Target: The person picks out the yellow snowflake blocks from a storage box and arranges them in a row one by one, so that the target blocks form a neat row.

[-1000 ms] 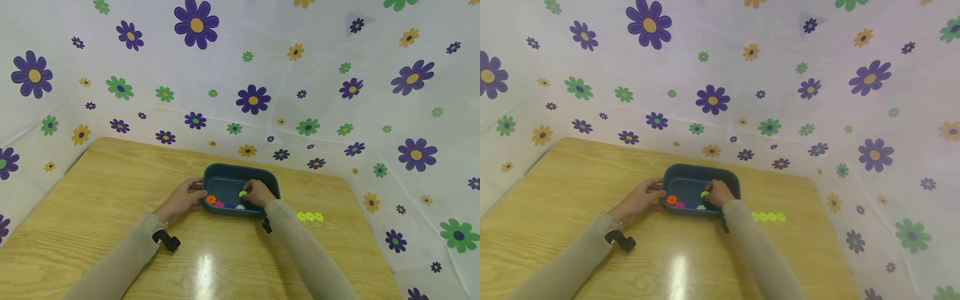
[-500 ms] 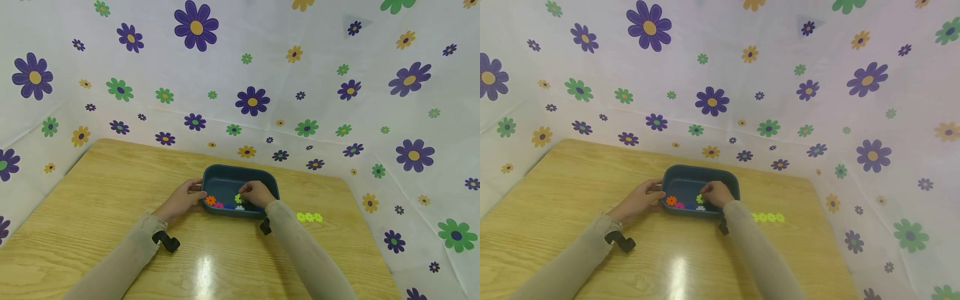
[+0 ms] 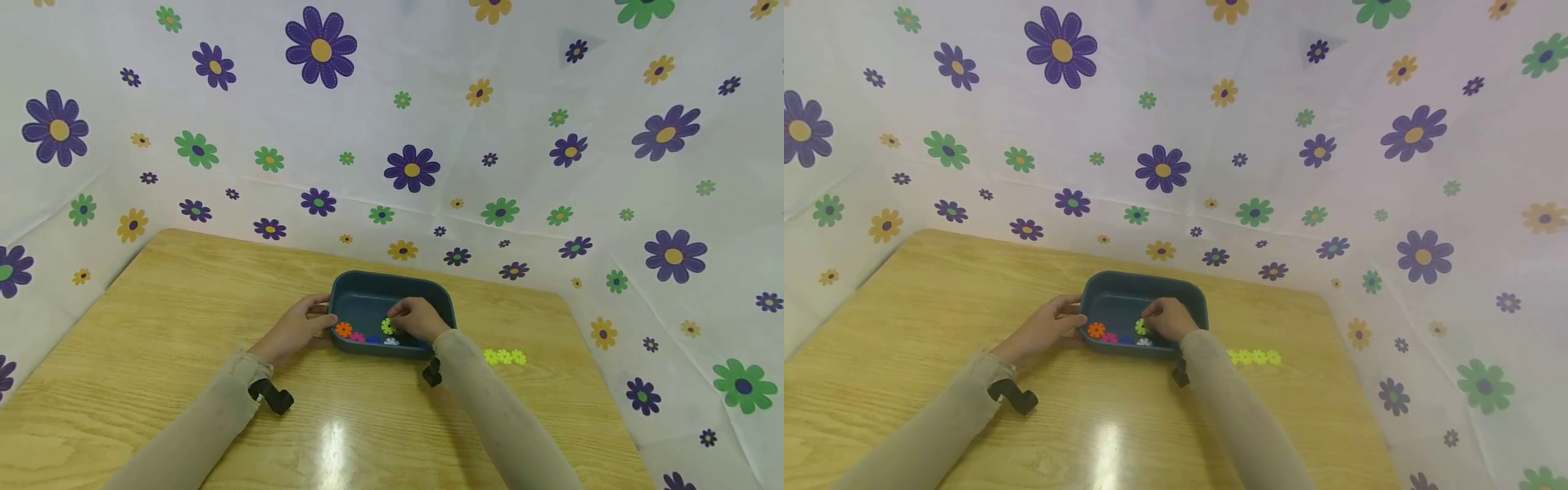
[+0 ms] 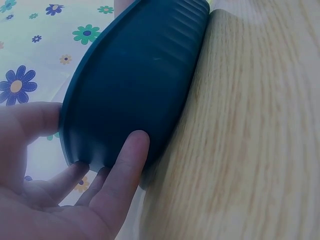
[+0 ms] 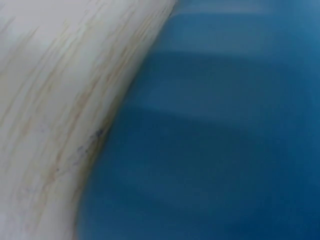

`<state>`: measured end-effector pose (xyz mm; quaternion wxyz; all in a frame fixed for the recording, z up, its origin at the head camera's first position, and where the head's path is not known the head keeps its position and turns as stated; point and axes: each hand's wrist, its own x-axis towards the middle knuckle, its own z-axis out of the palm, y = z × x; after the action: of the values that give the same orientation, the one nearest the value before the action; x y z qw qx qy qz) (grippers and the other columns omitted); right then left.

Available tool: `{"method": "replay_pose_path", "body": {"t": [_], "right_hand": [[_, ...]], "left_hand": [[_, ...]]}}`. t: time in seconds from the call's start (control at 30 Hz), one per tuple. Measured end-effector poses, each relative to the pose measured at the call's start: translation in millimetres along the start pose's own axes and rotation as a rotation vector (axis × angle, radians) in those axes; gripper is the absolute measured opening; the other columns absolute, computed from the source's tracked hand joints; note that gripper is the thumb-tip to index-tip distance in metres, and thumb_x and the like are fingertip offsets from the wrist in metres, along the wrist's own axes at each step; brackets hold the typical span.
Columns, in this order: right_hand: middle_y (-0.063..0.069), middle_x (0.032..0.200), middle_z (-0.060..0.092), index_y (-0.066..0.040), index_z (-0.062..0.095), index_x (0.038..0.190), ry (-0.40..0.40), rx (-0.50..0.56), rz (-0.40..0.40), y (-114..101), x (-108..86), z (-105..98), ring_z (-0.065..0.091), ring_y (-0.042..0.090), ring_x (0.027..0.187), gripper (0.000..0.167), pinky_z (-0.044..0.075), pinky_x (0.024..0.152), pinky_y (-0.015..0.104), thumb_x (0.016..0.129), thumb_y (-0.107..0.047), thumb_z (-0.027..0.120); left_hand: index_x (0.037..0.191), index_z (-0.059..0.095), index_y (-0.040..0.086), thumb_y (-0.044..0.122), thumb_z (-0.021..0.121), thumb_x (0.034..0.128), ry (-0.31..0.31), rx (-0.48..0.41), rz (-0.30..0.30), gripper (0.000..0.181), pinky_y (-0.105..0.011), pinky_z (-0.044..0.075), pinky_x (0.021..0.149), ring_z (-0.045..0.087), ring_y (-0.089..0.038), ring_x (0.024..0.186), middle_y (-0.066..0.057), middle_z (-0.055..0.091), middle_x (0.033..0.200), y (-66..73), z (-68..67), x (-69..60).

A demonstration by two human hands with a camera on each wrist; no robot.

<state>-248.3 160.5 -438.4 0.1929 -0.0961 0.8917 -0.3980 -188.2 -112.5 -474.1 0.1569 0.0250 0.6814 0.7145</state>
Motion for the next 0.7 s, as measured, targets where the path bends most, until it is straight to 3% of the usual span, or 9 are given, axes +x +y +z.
{"method": "replay_pose_path", "body": {"t": [0.43,0.7], "right_hand": [[0.010,0.097,0.072,-0.002,0.072,0.107,0.046,0.035,-0.005,-1,-3.2,-6,0.071,0.018,0.082,0.010,0.062,0.082,0.037,0.099,-0.004,0.066],[0.009,0.101,0.071,-0.005,0.071,0.111,0.088,0.011,-0.049,2,-15.4,-35,0.070,0.020,0.087,0.012,0.061,0.088,0.039,0.100,-0.009,0.067]], "left_hand": [[0.160,0.031,0.004,0.017,0.063,0.1049,0.003,-0.011,-0.001,0.065,-0.046,0.061,0.093,0.058,-0.041,0.126,-0.027,0.042,0.151,-2.6,-0.1,1.9],[0.160,0.032,0.005,0.018,0.064,0.1046,0.004,-0.018,0.002,0.065,-0.047,0.060,0.093,0.057,-0.041,0.127,-0.027,0.042,0.151,-2.0,0.3,1.3]]}}
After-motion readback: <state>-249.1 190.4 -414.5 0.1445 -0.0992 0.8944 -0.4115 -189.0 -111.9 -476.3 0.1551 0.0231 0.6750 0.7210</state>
